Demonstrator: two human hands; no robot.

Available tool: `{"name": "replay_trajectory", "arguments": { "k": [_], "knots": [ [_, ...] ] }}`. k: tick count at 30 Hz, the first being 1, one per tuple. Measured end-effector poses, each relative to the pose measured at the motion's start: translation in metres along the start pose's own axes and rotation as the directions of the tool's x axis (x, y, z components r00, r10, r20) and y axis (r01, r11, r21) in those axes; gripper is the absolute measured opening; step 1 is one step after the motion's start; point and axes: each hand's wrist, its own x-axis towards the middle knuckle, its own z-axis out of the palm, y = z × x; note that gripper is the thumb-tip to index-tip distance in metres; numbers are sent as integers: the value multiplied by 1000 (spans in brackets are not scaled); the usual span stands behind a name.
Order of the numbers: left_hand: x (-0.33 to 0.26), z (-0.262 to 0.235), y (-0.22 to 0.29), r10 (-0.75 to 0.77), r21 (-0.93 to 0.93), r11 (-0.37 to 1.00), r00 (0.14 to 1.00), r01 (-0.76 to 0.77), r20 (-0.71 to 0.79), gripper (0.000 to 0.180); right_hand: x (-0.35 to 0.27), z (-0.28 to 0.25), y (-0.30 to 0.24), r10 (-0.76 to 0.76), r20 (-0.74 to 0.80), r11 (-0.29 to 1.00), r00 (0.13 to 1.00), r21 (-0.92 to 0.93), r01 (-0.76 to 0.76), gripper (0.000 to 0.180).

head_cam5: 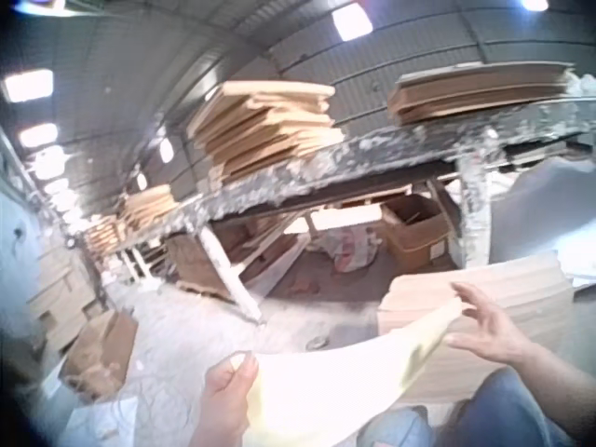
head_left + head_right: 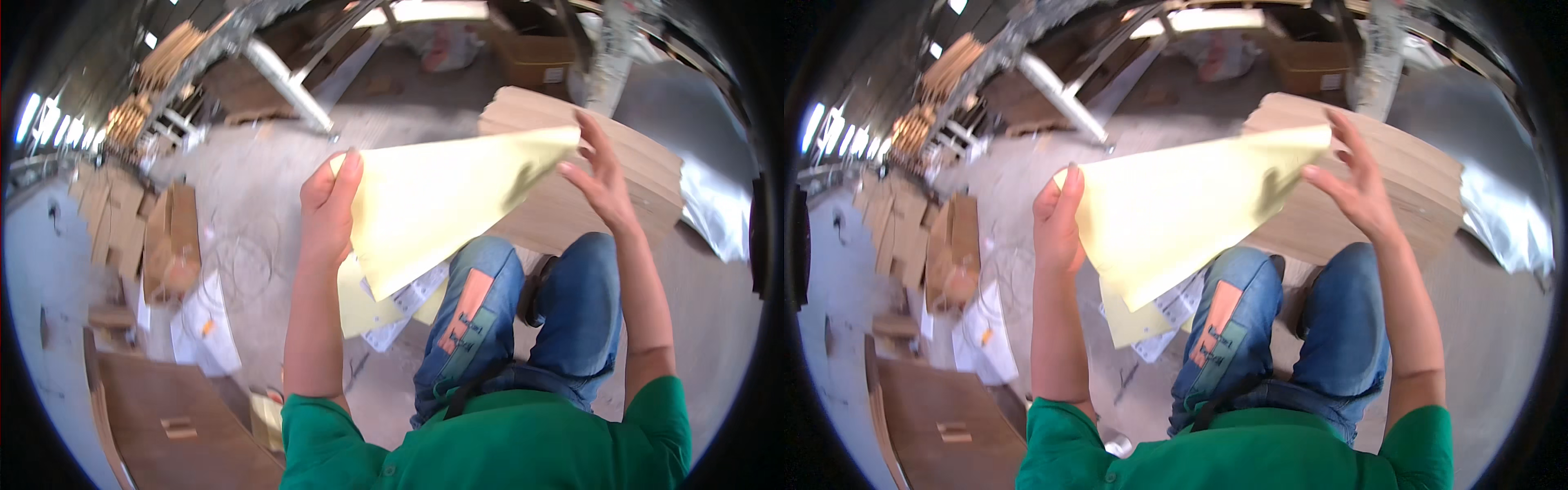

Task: Peeling small instruction/warning labels from a large adhesive sheet and applying them to a stack of wooden boards.

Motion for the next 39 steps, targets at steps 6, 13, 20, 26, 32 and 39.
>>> {"name": "replay_trajectory", "arguments": {
  "k": [6, 13, 20, 26, 32, 39],
  "knots": [
    [-14, 44, 14, 117, 439, 883, 983, -167, 139, 20, -6, -44, 1, 211, 171, 899, 962, 352, -260, 50],
    [-113, 70, -9, -141, 159, 987, 351, -21, 926, 22, -108, -114, -16, -5, 400, 993, 916, 109, -42, 27],
    [-76, -14, -109, -326, 199, 934, 935, 296, 141, 17, -197, -73, -54, 73, 350, 976, 934, -216, 5, 42],
    [14, -29, -152, -640, -147, 759, 684, 635, -350, 38, -219, -67, -44, 46, 303, 957, 952, -288, 46, 43],
    [27, -51, -205, -426, -325, 848, 903, 419, 54, 41, -232, -67, -39, 159, -135, 937, 978, -291, -192, 43],
    [-27, -54, -183, -452, -470, 809, 884, 353, -115, 38, -221, -34, -48, 702, 447, 2, 554, 777, -630, 61]
  ]
}}
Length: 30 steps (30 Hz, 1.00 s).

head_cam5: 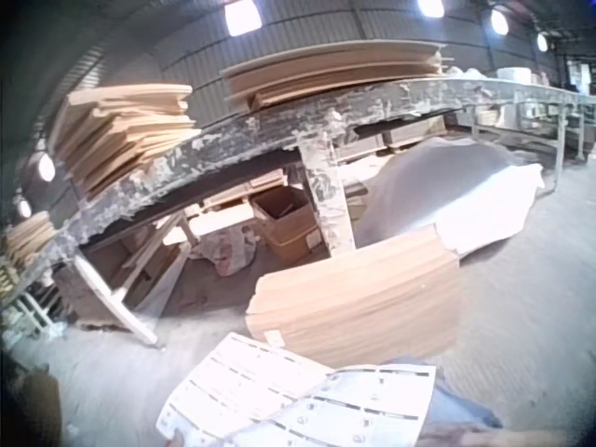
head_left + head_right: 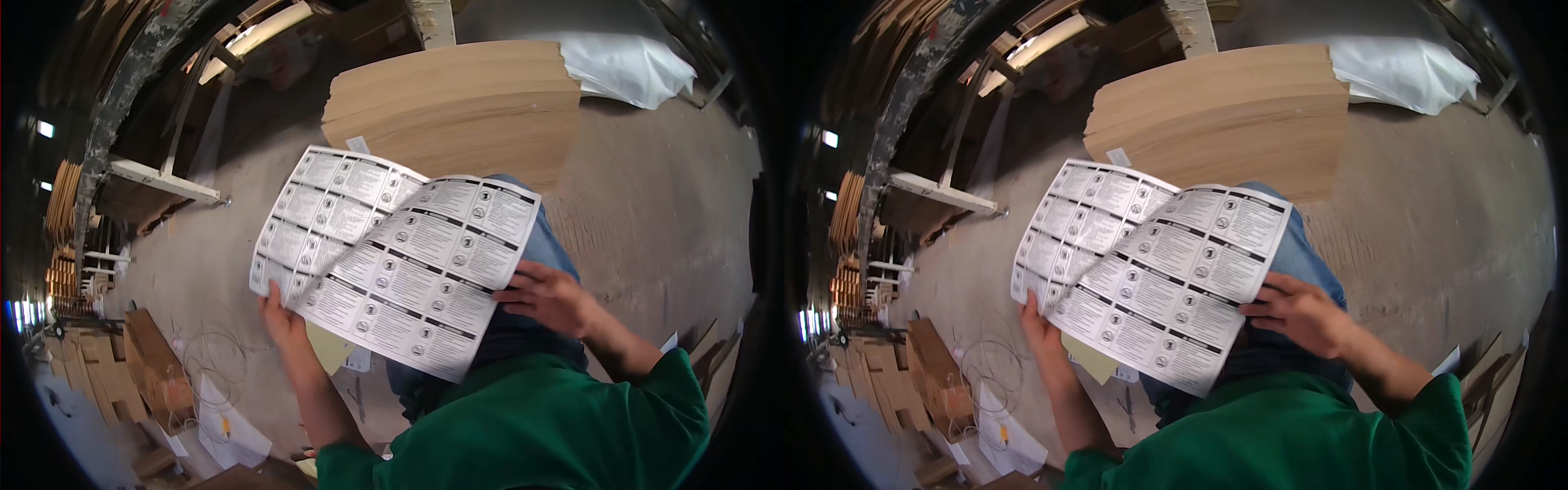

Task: Peeling small instruction/warning labels from a large adhesive sheet and applying them to a stack of wooden boards.

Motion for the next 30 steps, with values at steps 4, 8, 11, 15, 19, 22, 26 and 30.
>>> {"name": "replay_trajectory", "arguments": {
  "k": [4, 8, 11, 15, 19, 22, 26, 30],
  "knots": [
    [-57, -2, 0, -15, -104, 995, 996, 6, -83, 40, 41, 18, 12, -216, -115, 923, 970, -349, 164, 35],
    [-79, -62, -3, 33, 65, 998, 920, -8, -392, 46, 86, 47, -46, -434, 100, 727, 895, -548, 414, 23],
    [-85, -46, 12, 215, 313, 949, 807, -39, -551, 47, 127, 90, -111, -398, 311, 534, 863, -686, 494, 23],
    [-51, 5, 44, 398, 569, 754, 917, -327, 0, 42, 175, 159, -170, -160, 626, 379, 763, -675, 633, 22],
    [-7, 116, 92, 455, 581, 545, 795, -605, 401, 64, 173, 235, -174, 29, 701, 285, 713, -690, 666, 19],
    [18, 177, 132, 502, 498, 495, 702, -712, 505, 91, 165, 270, -182, 183, 767, -20, 615, -622, 783, 16],
    [61, 202, 176, 168, 310, 781, 660, -542, 732, 106, 142, 306, -189, 293, 740, -302, 605, -528, 794, 13],
    [65, 245, 203, -42, 225, 897, 434, -381, 900, 101, 110, 323, -201, 322, 728, -201, 605, -572, 795, 19]
  ]
}}
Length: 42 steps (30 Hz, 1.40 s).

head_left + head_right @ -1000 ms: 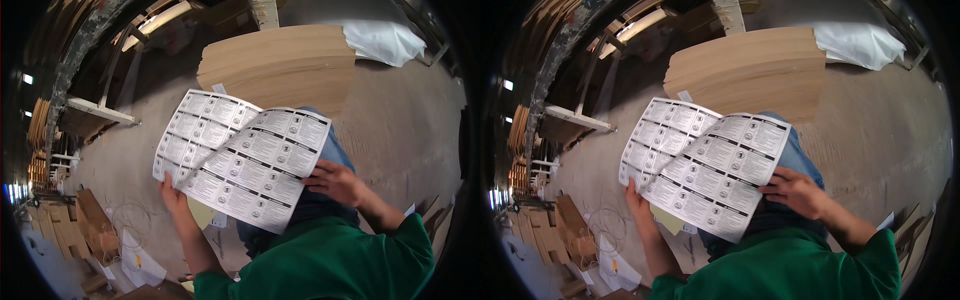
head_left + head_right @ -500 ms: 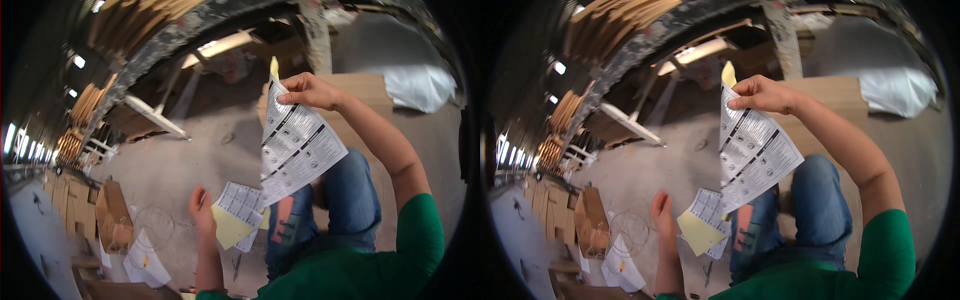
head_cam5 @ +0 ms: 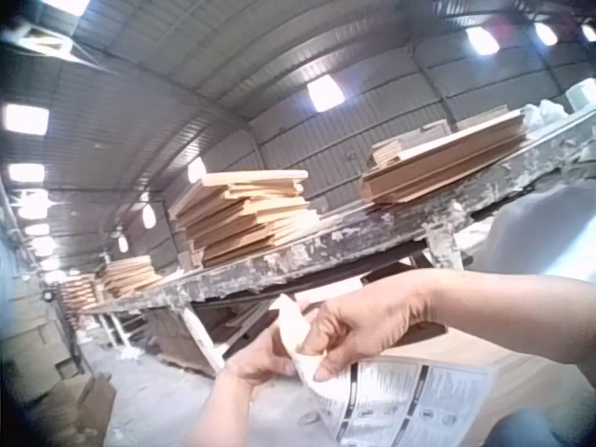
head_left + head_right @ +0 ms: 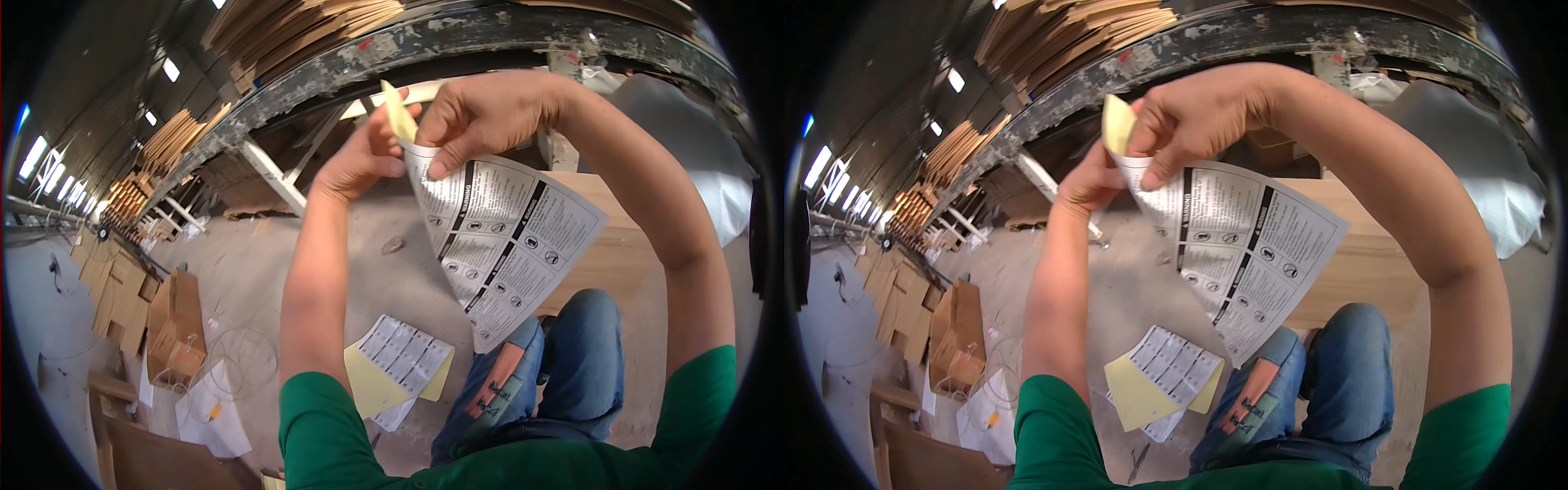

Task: Peeling small instruction/warning labels from a large adhesive sheet and applying them to a stack of wooden boards.

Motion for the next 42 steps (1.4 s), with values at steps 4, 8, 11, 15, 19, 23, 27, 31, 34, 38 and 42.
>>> {"name": "replay_trajectory", "arguments": {
  "k": [4, 8, 11, 15, 19, 23, 27, 31, 34, 38, 42],
  "knots": [
    [23, 2, 16, 62, -76, 996, 981, -49, 183, 56, -23, -18, 2, -39, -9, 987, 999, 157, 40, 25],
    [21, -1, 22, 113, 47, 994, 933, -103, -341, 33, -52, -31, 41, 4, -308, 993, 951, 117, 33, 66],
    [14, -13, 26, 245, 168, 968, 828, -184, -504, 30, -103, -18, 131, 159, -556, 862, 816, 482, 160, 86],
    [2, -6, 23, 417, 326, 907, 668, -267, -616, 33, -90, 68, 176, 146, -459, 611, 876, 738, 285, 67],
    [-19, 7, 4, 344, 220, 937, 595, -273, -726, 41, -50, 79, 169, 435, -718, 583, 544, 685, 437, 33],
    [-75, 49, -55, 196, 111, 978, 612, -175, -766, 39, -108, 74, 159, 420, -710, 804, 565, 580, 131, 30],
    [-135, 94, -109, -66, -46, 998, 602, 48, -796, 31, -181, 145, 156, 611, -412, 675, 676, 717, -173, 27],
    [-144, 115, -146, -313, -320, 941, 635, 108, -706, 20, -213, 198, 160, 614, -275, 623, 740, 745, -240, 25],
    [-140, 126, -155, -299, -267, 950, 715, 161, -632, 19, -198, 200, 157, 661, -525, 628, 536, 778, -13, 22],
    [-139, 134, -159, -286, -245, 955, 721, 164, -631, 18, -184, 198, 173, 615, -557, 669, 558, 743, 4, 20],
    [-140, 140, -162, -290, -243, 954, 726, 173, -624, 17, -178, 229, 189, 619, -684, 714, 387, 694, 85, 17]
  ]
}}
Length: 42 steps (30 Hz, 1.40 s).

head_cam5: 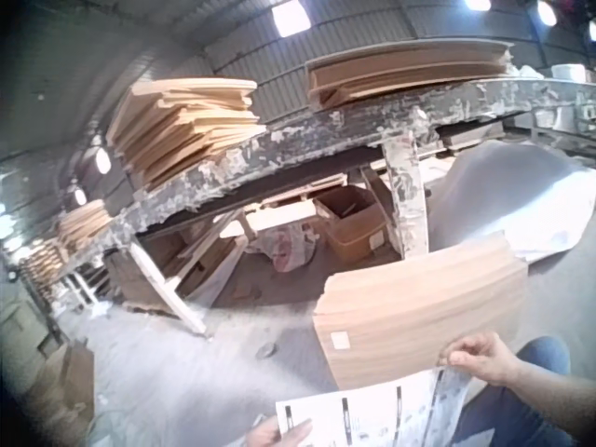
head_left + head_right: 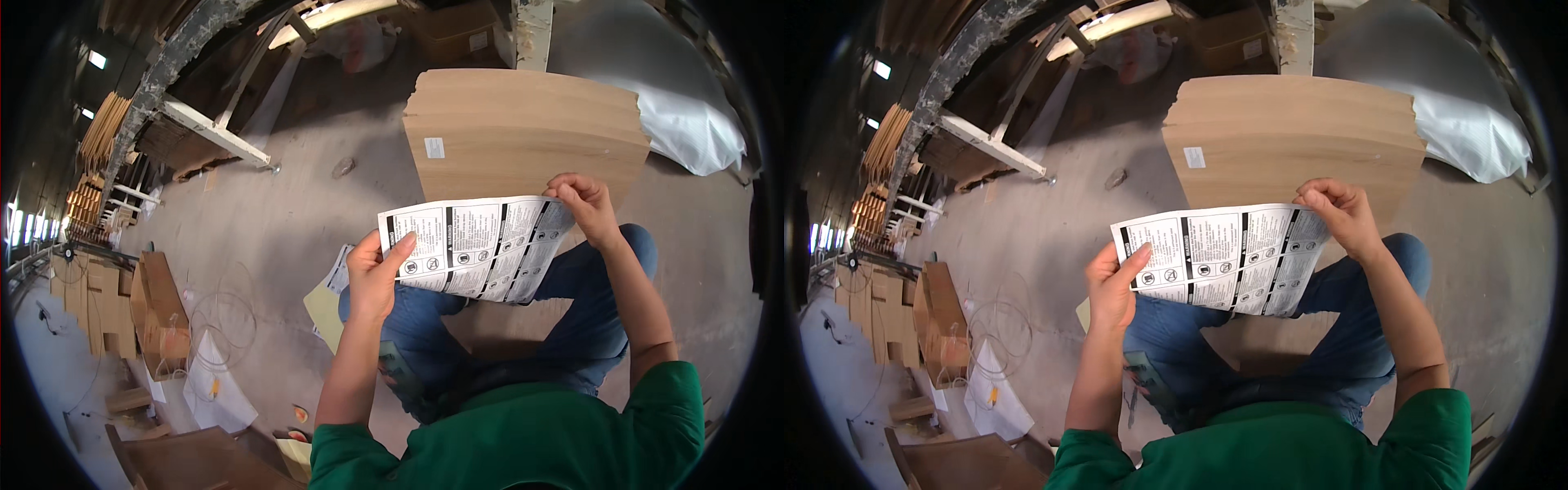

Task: Peeling small instruction/warning labels from a large adhesive sheet and applying them to a stack of wooden boards.

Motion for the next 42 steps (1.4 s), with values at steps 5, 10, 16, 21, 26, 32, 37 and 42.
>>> {"name": "replay_trajectory", "arguments": {
  "k": [5, 10, 16, 21, 26, 32, 37, 42],
  "knots": [
    [-3, -7, -5, -43, 28, 999, 998, 44, -43, 20, 5, -13, 6, 138, 132, 973, 982, -201, -109, 17],
    [1, -2, 6, 14, 169, 986, 998, -3, -64, 26, 7, -16, 2, 262, 209, 964, 942, -103, -245, 20],
    [0, -1, 8, 48, 149, 988, 996, -36, -72, 21, 5, -16, 2, 322, 340, 939, 884, 6, -345, 22],
    [-4, 15, 7, 68, -96, 991, 959, -98, -275, 14, 6, -19, -1, 460, 383, 888, 801, -207, -411, 18],
    [-12, 30, 10, 167, 89, 985, 960, -151, -226, 15, -7, 41, -48, -522, 429, 594, 737, -437, 675, 24],
    [-17, 47, 12, 201, 209, 964, 966, -165, -164, 16, -19, 108, -44, -675, 361, 554, 644, -329, 765, 27],
    [-24, 42, 12, 218, 283, 933, 975, -222, 45, 16, -17, 103, -42, -611, 375, 638, 697, -286, 714, 27],
    [-25, 36, 11, 188, 270, 940, 976, -210, 106, 18, -15, 97, -45, -558, 434, 686, 707, -238, 687, 21]
  ]
}}
